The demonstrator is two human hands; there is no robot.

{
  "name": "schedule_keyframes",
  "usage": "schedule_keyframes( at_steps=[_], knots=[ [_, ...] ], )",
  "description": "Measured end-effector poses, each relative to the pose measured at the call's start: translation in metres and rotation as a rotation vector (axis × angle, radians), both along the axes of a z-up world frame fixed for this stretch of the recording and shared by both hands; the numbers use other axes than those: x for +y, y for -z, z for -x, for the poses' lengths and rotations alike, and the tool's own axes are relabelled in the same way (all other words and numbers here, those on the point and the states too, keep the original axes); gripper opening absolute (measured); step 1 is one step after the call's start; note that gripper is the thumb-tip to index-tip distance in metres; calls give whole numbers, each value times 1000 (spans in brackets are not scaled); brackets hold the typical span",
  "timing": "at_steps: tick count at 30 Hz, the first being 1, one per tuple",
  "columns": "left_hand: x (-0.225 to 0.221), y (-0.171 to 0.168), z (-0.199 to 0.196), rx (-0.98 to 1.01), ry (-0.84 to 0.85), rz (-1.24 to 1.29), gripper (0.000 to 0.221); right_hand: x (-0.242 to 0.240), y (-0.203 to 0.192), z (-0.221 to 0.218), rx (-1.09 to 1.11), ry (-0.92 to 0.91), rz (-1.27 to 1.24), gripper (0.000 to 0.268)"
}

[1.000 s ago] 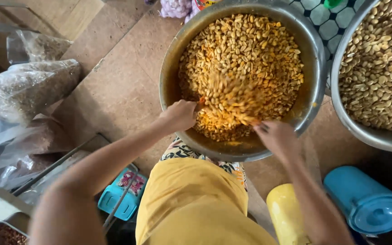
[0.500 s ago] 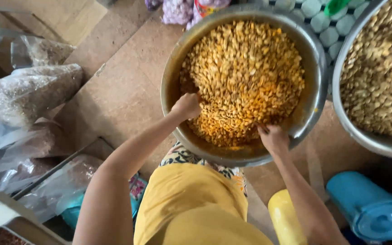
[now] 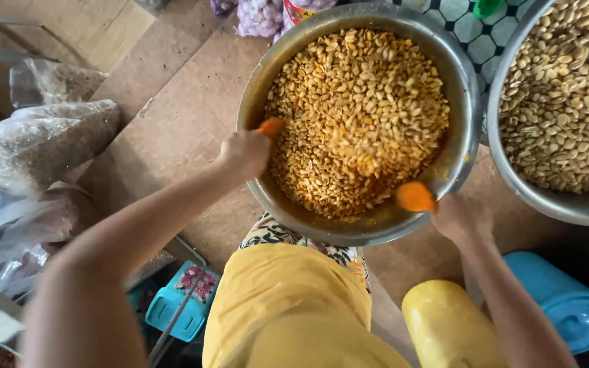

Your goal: The person pours a blended mixture into a large metal bowl of peanuts and stirs with two orange spatulas. They then add a bright orange powder from a blue packet and continue mixing until the peanuts are evenly coated.

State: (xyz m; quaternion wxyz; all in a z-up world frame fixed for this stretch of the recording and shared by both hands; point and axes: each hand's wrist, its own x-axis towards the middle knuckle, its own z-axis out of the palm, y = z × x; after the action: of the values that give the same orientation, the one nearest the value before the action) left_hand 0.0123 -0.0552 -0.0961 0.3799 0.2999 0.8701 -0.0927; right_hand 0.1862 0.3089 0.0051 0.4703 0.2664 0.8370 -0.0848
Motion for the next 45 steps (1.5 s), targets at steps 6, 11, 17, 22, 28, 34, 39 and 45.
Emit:
schedule_keyframes(
  at_steps=[6,11,17,22,28,34,39,45],
  knots=[
    [6,132,-79,-333,-592,-41,30,-52,198,-90,195,200,198,38],
    [42,25,-64,-455,-568,-185,43,-61,146,-46,358,131,323,46],
    [53,-136,-15,-312,-83,48,52,-28,-55,36,-130,-145,61,45],
    [-21,91,-47,-256,-115,81,32,8,146,-58,-126,-156,99,43],
    [5,136,-114,-509,-575,-51,35,-71,198,-89,33,495,448,32],
    [52,-77,-32,-487,-428,-77,40,-55,1,18,77,387,341,46],
    [15,-49,-11,-326,-549,38,33,5,28,-22,-5,-41,-11,43],
    [29,5,-44,-368,-237,186,37,-64,139,-38,-265,-91,297,44]
  ],
)
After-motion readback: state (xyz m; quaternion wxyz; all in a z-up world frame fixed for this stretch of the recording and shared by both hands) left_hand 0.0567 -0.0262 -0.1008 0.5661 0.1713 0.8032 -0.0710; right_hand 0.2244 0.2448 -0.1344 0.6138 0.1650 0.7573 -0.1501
